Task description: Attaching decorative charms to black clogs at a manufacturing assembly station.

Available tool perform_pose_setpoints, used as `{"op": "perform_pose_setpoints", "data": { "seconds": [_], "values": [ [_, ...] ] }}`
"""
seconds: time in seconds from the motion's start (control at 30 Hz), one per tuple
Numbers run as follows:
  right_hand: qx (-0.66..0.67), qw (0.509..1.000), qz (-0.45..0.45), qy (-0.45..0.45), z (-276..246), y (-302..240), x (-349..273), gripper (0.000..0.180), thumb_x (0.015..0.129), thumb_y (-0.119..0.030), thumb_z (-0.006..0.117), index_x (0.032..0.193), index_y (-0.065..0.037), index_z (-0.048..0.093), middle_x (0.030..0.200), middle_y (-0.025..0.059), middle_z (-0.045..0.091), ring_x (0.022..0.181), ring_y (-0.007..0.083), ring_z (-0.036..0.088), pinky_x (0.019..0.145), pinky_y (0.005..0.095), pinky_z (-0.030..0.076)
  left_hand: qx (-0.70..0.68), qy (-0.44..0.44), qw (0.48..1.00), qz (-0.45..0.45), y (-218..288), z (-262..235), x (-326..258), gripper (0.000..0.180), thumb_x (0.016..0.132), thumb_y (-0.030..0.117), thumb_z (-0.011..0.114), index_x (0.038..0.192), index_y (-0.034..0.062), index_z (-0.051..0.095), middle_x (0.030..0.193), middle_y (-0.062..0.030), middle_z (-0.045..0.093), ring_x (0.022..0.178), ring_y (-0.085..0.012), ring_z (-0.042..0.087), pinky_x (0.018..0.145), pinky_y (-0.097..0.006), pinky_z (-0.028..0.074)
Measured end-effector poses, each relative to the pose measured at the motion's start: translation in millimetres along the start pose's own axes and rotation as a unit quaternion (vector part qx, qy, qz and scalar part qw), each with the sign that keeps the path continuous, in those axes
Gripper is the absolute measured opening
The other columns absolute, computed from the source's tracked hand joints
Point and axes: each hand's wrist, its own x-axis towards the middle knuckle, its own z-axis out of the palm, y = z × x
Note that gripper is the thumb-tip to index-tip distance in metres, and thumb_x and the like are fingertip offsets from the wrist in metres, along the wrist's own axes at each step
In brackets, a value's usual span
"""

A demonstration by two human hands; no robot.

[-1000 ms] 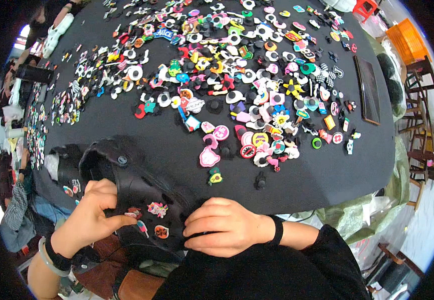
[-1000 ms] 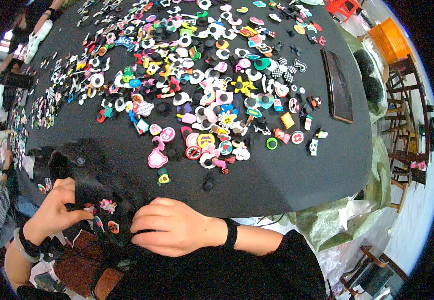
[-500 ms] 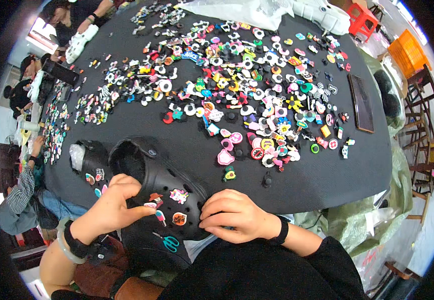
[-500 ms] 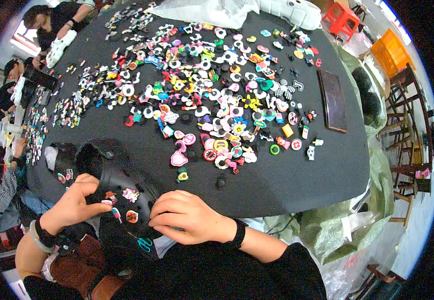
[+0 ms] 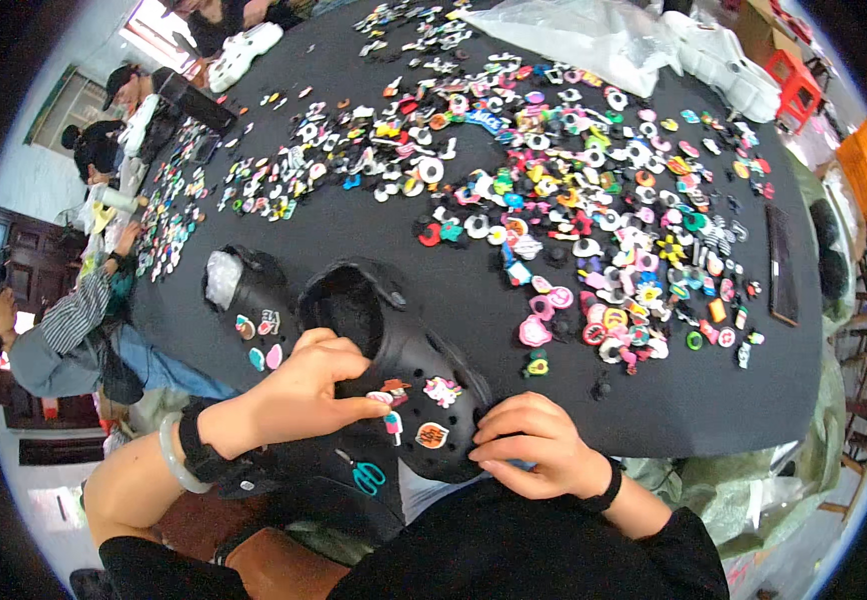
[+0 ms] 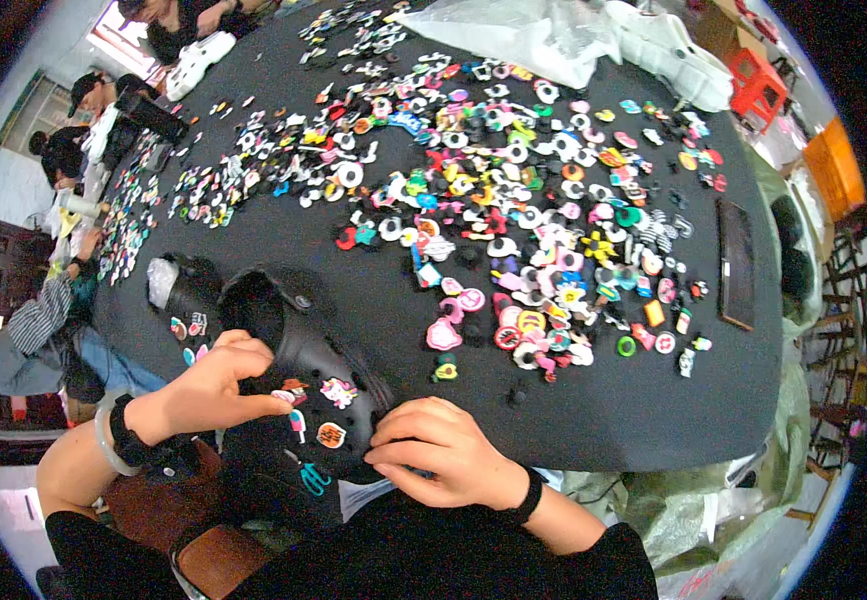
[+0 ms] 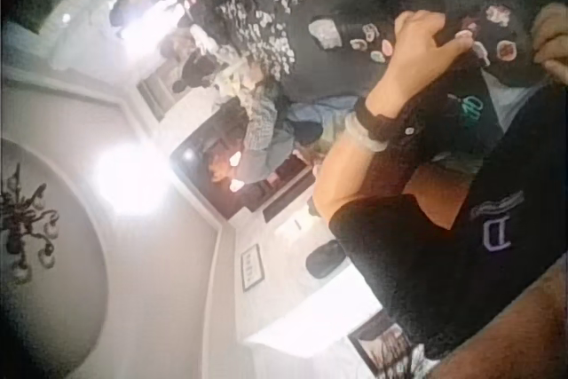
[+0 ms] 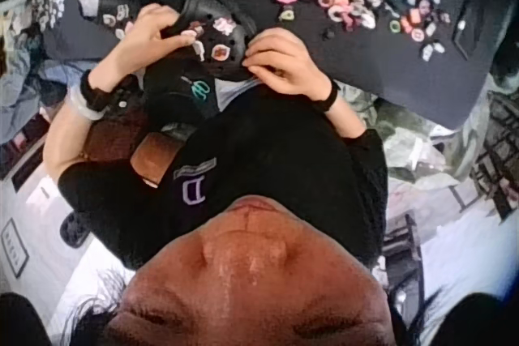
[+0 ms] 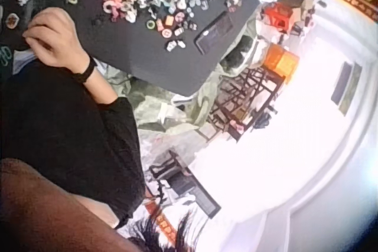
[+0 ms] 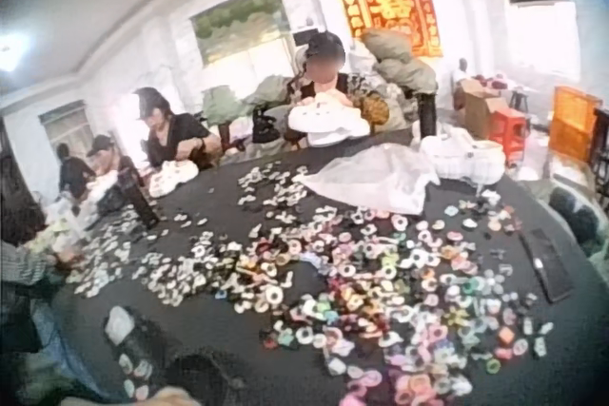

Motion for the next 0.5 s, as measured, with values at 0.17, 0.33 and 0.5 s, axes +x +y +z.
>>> {"op": "perform_pose_setpoints", "data": {
  "seconds": [0.17,0.33,0.5],
  "values": [
    [-0.015,1.000,0.004,0.005,-2.5,-5.1,5.6,0.017,0.073,-0.009,0.074,0.089,-0.012,0.070,0.093,0.0033,0.063,0.088,0.0231,0.062,0.076,0.0362,0.049,0.043,0.050,0.997,0.028,-2.9,7.0,10.3,0.036,0.073,0.035,0.077,0.066,0.0053,0.058,0.070,-0.0081,0.054,0.076,-0.0259,0.055,0.079,-0.036,0.036],
    [-0.034,0.999,0.010,0.005,-1.6,-3.0,4.7,0.019,0.071,-0.009,0.075,0.089,-0.012,0.070,0.090,0.0032,0.061,0.086,0.0234,0.060,0.076,0.0359,0.049,0.055,0.044,0.997,-0.030,0.8,12.0,10.5,0.040,0.069,0.035,0.081,0.063,0.0034,0.058,0.076,-0.0096,0.057,0.083,-0.0261,0.054,0.084,-0.037,0.035],
    [-0.061,0.998,0.005,0.011,1.1,-7.1,4.0,0.021,0.070,-0.009,0.076,0.091,-0.010,0.070,0.088,0.0052,0.060,0.085,0.0245,0.059,0.075,0.0364,0.048,-0.017,0.018,1.000,-0.015,-4.5,8.7,1.1,0.038,0.072,0.036,0.080,0.079,0.0018,0.065,0.082,-0.0090,0.059,0.089,-0.0276,0.053,0.090,-0.037,0.034]
  ]
}}
